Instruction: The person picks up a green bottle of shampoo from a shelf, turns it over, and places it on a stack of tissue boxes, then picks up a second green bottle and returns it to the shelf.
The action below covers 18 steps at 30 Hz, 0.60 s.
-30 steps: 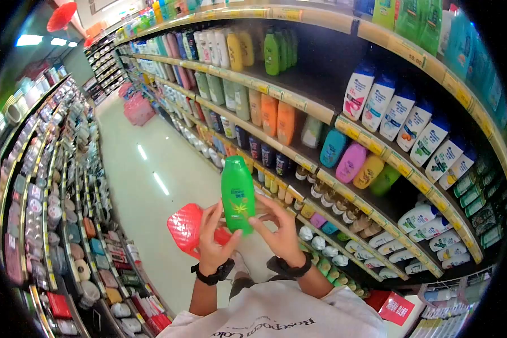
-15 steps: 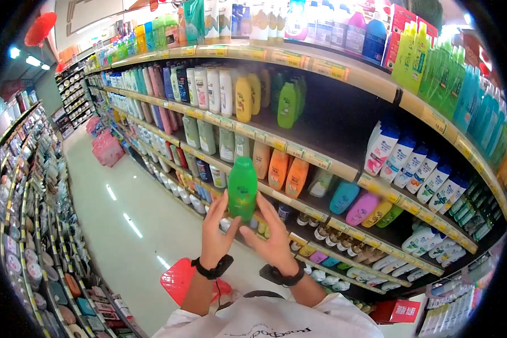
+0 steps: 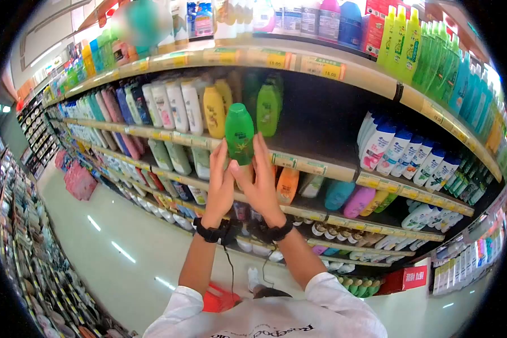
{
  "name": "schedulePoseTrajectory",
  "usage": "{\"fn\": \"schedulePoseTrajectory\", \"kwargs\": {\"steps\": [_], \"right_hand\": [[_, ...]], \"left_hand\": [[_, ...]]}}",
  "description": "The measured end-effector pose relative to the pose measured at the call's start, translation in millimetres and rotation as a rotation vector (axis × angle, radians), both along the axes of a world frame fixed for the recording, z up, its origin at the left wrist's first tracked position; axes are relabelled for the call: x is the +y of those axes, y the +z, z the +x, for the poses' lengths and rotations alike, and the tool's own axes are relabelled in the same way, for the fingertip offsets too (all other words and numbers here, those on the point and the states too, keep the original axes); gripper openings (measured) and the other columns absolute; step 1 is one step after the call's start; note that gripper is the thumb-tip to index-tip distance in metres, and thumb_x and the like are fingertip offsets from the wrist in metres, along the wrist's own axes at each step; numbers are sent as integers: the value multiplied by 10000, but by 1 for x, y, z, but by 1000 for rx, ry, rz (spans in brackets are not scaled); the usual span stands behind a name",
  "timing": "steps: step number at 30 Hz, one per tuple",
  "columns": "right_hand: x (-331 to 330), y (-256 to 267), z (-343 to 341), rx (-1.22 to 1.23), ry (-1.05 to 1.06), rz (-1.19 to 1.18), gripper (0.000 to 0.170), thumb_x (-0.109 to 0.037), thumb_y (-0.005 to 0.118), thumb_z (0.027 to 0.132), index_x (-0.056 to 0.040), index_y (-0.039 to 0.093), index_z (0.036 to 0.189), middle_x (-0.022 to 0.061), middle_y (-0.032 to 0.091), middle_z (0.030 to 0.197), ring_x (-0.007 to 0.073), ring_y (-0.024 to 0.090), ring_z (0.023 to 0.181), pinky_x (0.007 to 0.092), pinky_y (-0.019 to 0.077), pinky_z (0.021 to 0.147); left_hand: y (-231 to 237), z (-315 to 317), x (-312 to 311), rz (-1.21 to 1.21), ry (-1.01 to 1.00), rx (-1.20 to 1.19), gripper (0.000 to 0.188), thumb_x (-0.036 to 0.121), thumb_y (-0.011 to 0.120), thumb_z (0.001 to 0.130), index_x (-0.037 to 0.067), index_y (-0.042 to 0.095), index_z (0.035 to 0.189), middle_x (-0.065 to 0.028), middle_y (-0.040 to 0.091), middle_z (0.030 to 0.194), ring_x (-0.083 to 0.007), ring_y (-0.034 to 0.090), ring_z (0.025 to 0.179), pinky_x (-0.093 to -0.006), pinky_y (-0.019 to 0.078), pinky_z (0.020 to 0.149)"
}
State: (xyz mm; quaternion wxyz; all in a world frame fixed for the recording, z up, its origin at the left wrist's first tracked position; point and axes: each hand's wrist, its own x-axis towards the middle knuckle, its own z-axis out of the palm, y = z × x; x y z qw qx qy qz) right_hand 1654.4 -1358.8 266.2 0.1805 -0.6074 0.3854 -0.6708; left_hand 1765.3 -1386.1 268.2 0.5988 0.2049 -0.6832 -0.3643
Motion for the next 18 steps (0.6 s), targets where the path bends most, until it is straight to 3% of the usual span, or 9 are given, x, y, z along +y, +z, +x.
{"fn": "schedulePoseTrajectory", "kwargs": {"steps": [1,5,9,12,16,18], "right_hand": [[-12,4,-6,79,-95,-26,700,-236,629,976,12,271,1525,192,267,1537,275,352,1399,367,325,1122],[-43,14,-15,-32,8,11,670,-307,583,1002,-21,284,1530,199,274,1516,299,355,1389,387,351,1111],[-67,21,-20,-54,45,53,684,-314,589,998,-48,270,1541,215,257,1536,304,313,1422,413,318,1135],[-78,22,-22,-1,58,95,690,-365,573,998,-48,280,1536,254,195,1582,343,217,1479,443,280,1149],[-86,22,-31,136,51,203,690,-468,487,1010,-34,313,1518,328,110,1588,393,59,1508,456,230,1166],[-90,22,-37,154,60,247,694,-476,492,1004,-11,343,1497,352,118,1573,409,95,1498,448,236,1166]], "left_hand": [[1,-4,-14,14,-7,-2,524,147,440,1037,17,298,1524,-151,334,1473,-264,335,1390,-356,279,1138],[13,-17,-63,57,-50,1,523,217,395,1056,-14,280,1511,-184,320,1461,-301,332,1375,-370,252,1146],[18,-25,-91,67,-21,-24,546,278,375,1066,-26,273,1507,-194,303,1478,-314,313,1390,-376,243,1154],[18,-30,-107,85,20,-74,597,358,362,1068,-27,257,1511,-197,261,1510,-316,290,1409,-379,243,1160],[17,-38,-118,293,-102,-22,668,433,354,1062,-36,226,1521,-189,255,1526,-307,286,1415,-374,233,1166],[22,-40,-119,322,-163,20,696,476,364,1053,7,208,1543,-136,296,1533,-251,305,1412,-363,245,1163]]}}
